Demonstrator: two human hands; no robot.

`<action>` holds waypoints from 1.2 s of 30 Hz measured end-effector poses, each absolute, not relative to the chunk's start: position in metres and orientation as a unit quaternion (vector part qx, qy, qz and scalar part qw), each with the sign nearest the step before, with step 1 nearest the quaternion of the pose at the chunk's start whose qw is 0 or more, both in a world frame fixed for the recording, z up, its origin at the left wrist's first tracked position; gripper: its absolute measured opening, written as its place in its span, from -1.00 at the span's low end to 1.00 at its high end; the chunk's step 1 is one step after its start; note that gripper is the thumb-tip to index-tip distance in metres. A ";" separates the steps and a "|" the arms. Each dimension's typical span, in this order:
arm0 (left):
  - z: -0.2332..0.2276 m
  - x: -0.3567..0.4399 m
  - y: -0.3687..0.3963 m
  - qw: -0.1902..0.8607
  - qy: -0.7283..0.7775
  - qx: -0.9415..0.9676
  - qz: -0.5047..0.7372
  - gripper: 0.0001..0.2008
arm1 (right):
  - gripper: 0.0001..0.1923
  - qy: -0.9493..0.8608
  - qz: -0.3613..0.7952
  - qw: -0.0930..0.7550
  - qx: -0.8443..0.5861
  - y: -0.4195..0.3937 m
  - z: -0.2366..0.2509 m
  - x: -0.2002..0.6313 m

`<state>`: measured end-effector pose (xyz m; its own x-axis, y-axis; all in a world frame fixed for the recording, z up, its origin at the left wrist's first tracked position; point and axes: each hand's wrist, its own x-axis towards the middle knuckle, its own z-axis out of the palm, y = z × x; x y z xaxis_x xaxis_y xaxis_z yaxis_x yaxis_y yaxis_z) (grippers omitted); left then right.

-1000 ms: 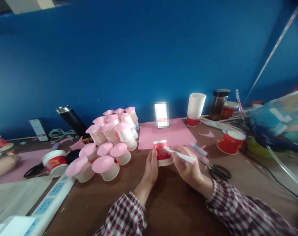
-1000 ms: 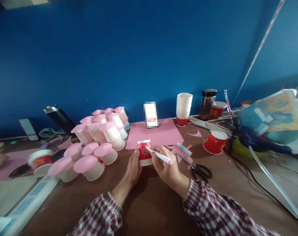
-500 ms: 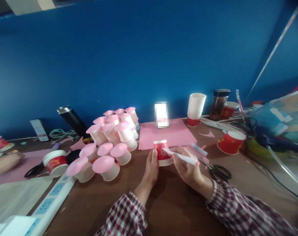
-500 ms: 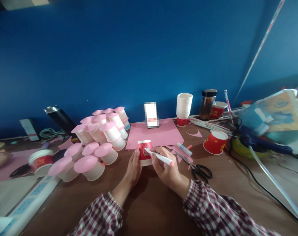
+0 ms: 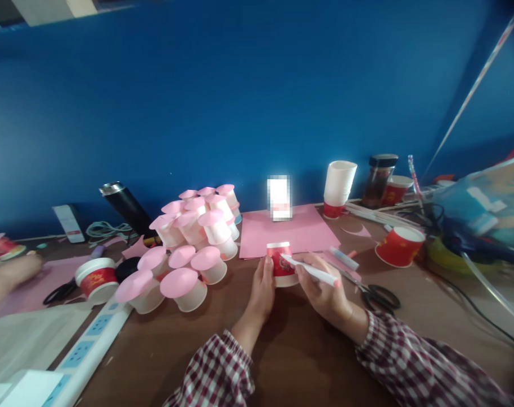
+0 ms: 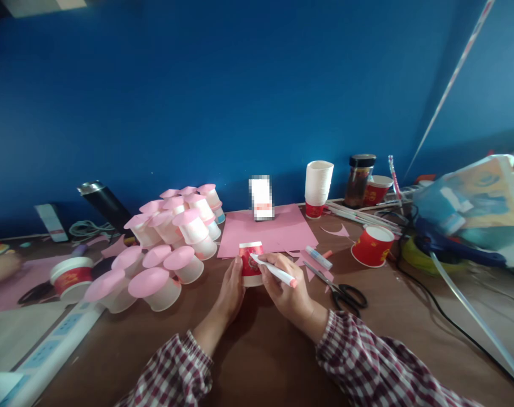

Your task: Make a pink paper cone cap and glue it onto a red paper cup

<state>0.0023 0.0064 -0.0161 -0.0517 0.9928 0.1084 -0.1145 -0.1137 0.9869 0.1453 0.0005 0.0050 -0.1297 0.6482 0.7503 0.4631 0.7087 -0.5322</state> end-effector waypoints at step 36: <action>-0.006 0.004 0.003 0.478 0.454 0.468 0.588 -0.67 | -0.86 -0.759 0.074 0.517 -0.389 -0.001 0.010 0.145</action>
